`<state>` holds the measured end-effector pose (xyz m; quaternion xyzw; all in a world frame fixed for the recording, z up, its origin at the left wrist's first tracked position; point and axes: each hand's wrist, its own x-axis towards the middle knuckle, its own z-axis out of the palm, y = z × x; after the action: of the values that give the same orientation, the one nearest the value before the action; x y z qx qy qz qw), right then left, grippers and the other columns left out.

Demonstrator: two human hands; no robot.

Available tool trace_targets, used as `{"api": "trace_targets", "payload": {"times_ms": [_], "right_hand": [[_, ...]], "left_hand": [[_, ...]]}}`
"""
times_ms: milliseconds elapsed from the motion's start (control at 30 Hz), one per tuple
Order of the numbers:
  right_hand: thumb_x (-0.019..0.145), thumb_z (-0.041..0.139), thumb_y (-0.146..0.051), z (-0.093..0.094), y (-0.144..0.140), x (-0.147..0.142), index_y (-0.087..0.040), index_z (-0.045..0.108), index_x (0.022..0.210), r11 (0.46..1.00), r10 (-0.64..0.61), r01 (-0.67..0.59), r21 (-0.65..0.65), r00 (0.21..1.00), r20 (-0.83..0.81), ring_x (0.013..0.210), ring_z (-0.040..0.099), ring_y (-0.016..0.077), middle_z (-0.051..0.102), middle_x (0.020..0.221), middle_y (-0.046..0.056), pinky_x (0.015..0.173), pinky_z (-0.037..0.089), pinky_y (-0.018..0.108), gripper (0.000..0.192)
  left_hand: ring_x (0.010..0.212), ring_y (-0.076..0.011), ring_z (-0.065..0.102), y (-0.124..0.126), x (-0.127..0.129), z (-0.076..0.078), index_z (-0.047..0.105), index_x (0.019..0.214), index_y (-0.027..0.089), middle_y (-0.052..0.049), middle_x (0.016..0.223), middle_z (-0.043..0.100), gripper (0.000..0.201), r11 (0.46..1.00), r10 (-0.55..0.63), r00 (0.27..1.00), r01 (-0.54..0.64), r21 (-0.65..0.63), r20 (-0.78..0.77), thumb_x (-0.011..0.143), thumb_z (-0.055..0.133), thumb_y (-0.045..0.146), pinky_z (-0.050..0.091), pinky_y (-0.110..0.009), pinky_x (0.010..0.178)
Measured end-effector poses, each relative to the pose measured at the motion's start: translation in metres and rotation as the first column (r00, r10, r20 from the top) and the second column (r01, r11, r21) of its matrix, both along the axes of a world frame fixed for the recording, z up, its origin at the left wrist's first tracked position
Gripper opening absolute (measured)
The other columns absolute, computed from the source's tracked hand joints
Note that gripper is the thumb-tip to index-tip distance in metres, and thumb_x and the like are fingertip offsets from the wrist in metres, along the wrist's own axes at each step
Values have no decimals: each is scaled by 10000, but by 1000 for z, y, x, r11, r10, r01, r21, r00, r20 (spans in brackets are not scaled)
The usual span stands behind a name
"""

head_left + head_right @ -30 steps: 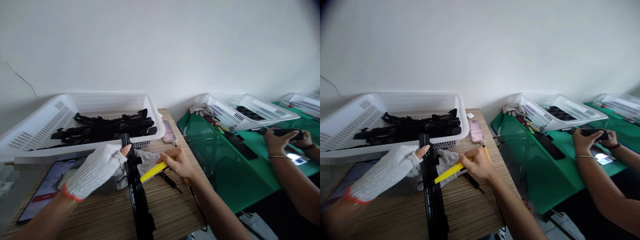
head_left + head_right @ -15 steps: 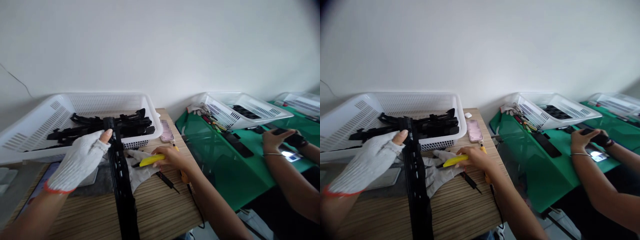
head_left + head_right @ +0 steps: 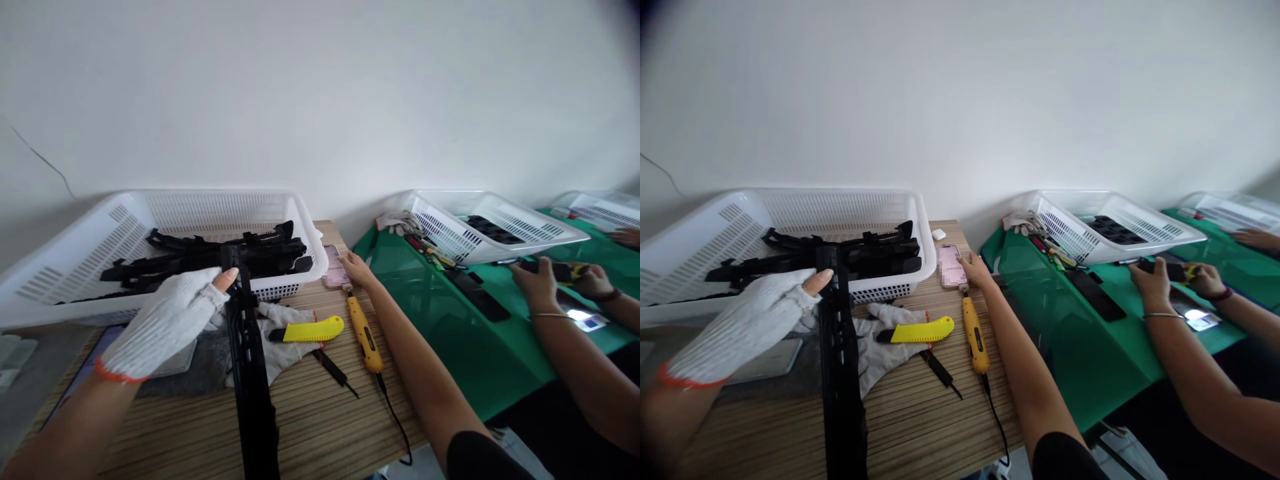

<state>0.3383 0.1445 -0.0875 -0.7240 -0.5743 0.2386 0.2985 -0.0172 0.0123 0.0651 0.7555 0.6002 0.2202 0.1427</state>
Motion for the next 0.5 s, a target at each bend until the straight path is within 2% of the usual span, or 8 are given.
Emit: {"api": "trace_targets", "payload": {"times_ms": [167,267,367,500], "right_hand": [[835,685,-514,-8,-1,-1,-5,377,1540,996,-65,61,-72,996,-58,1461,444,355,429,1581,265,1173,371,379,922],[805,710,-521,-8,0,-2,31,288,1570,993,-75,68,-93,994,-77,1502,379,354,358,1615,280,1212,316,384,1033],[836,656,-559,-9,1,-2,5,279,1582,991,-89,79,-104,992,-95,1528,331,344,323,1639,260,1242,260,405,1009],[844,633,-576,-11,0,-2,-44,339,1571,993,-94,83,-88,987,-127,1523,342,338,366,1628,234,1245,249,411,948]], "left_hand": [[528,-147,347,-1,2,3,310,597,260,52,540,372,472,1000,31,999,-31,-7,15,952,364,567,238,-293,533],[519,-146,345,-1,4,4,292,596,262,53,535,359,475,999,34,999,-33,-12,6,943,349,582,243,-294,532],[505,-148,348,-1,7,4,278,581,266,50,516,361,480,999,33,999,-33,1,-17,930,328,591,253,-300,533],[520,-163,400,0,7,7,319,580,267,34,527,422,475,999,40,999,-40,-10,-16,920,313,598,292,-308,542]]}}
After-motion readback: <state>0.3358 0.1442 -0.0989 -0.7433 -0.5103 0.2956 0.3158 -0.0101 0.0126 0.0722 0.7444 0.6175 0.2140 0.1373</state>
